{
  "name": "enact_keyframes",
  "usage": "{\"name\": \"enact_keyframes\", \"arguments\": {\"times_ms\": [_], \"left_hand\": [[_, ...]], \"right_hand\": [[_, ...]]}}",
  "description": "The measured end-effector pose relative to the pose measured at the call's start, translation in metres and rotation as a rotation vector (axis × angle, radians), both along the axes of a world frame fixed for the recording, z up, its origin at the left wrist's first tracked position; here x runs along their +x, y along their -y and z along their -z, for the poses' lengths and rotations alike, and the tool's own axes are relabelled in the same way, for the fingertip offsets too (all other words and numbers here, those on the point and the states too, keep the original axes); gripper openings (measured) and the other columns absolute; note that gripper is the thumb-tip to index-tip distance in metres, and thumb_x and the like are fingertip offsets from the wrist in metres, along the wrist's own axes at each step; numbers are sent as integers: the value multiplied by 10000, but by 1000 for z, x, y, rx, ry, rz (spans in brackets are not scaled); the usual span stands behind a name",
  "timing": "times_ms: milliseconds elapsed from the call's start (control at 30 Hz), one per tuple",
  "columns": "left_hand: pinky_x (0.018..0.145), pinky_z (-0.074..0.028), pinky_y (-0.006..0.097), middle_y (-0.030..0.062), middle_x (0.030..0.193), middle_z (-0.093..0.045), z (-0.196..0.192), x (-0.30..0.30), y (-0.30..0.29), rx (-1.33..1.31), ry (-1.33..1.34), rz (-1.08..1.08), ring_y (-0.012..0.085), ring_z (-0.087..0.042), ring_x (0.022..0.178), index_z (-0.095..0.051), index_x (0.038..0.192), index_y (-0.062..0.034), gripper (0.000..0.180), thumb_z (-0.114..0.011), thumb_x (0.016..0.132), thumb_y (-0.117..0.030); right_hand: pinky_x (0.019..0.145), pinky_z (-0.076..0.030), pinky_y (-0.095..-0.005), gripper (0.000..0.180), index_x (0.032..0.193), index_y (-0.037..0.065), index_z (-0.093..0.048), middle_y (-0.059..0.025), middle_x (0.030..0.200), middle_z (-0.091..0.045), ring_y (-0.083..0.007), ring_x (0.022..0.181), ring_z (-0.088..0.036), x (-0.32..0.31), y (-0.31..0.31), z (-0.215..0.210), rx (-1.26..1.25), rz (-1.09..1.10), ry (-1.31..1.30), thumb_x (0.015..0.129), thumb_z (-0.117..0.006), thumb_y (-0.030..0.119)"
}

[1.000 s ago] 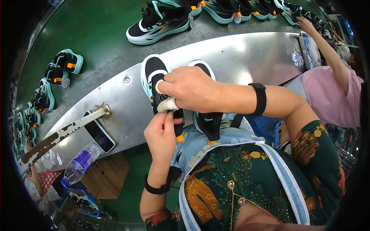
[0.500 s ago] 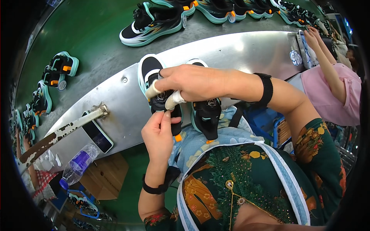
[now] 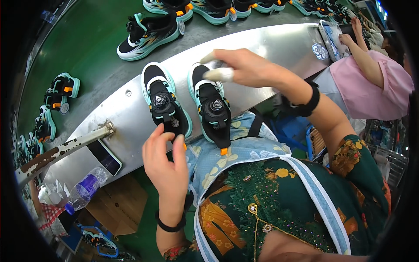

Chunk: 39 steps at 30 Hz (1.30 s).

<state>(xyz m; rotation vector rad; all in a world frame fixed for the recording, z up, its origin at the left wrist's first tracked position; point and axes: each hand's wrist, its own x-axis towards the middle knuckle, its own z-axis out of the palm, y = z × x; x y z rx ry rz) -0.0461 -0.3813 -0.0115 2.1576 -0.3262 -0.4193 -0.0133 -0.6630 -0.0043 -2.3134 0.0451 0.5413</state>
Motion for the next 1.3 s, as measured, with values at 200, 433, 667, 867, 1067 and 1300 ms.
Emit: {"name": "enact_keyframes", "arguments": {"times_ms": [200, 433, 667, 867, 1067, 1300], "left_hand": [[848, -406, 479, 224, 966, -602, 31, -1, 34, 327, 185, 367, 355, -567, 915, -341, 1411, 12, 825, -721, 691, -123], [866, -484, 423, 254, 1083, -650, 42, 99, -17, -92, 407, -272, 380, -644, 1000, -539, 1289, -34, 521, -583, 770, -24], [849, -476, 465, 254, 1066, -651, 111, 324, -56, 421, 411, -194, 425, -627, 981, -499, 1356, -91, 527, -567, 842, -190], [942, -425, 440, 225, 1163, -605, 172, 329, -52, 373, 473, -330, 390, -560, 1069, -562, 1279, -58, 445, -580, 847, -161], [950, -442, 378, 244, 1292, -528, 68, 82, 30, -103, -23, -75, 312, -516, 1200, -468, 1334, 22, 526, -635, 862, -141], [713, -469, 301, 136, 893, -615, 21, 17, 11, 39, 242, -311, 216, -590, 774, -596, 1049, 27, 194, -527, 868, 16]], "right_hand": [[817, -508, -403, 468, 1192, 80, -608, -199, 959, -679, -356, 954, -656, -37, -32, 9, 161, 31, -81, 859, -670, 403], [800, -438, -422, 480, 1150, 198, -649, -113, 932, -583, -328, 902, -554, 110, 34, 32, -447, -271, 612, 692, -788, 243], [809, -439, -382, 339, 1034, 254, -685, -98, 896, -613, -279, 909, -605, 185, 22, 105, -747, -483, 444, 716, -738, 360], [609, -501, -455, 343, 932, 138, -692, -146, 644, -637, -335, 672, -663, 135, -25, 68, -515, -371, 308, 780, -674, 445], [589, -492, -456, 320, 957, -11, -588, -196, 644, -601, -377, 633, -630, -9, -61, 21, -108, -307, 167, 795, -664, 254], [680, -493, -402, 395, 1176, 73, -609, -149, 953, -674, -329, 796, -651, -30, -14, -19, 634, -399, -89, 816, -699, 209]]}}
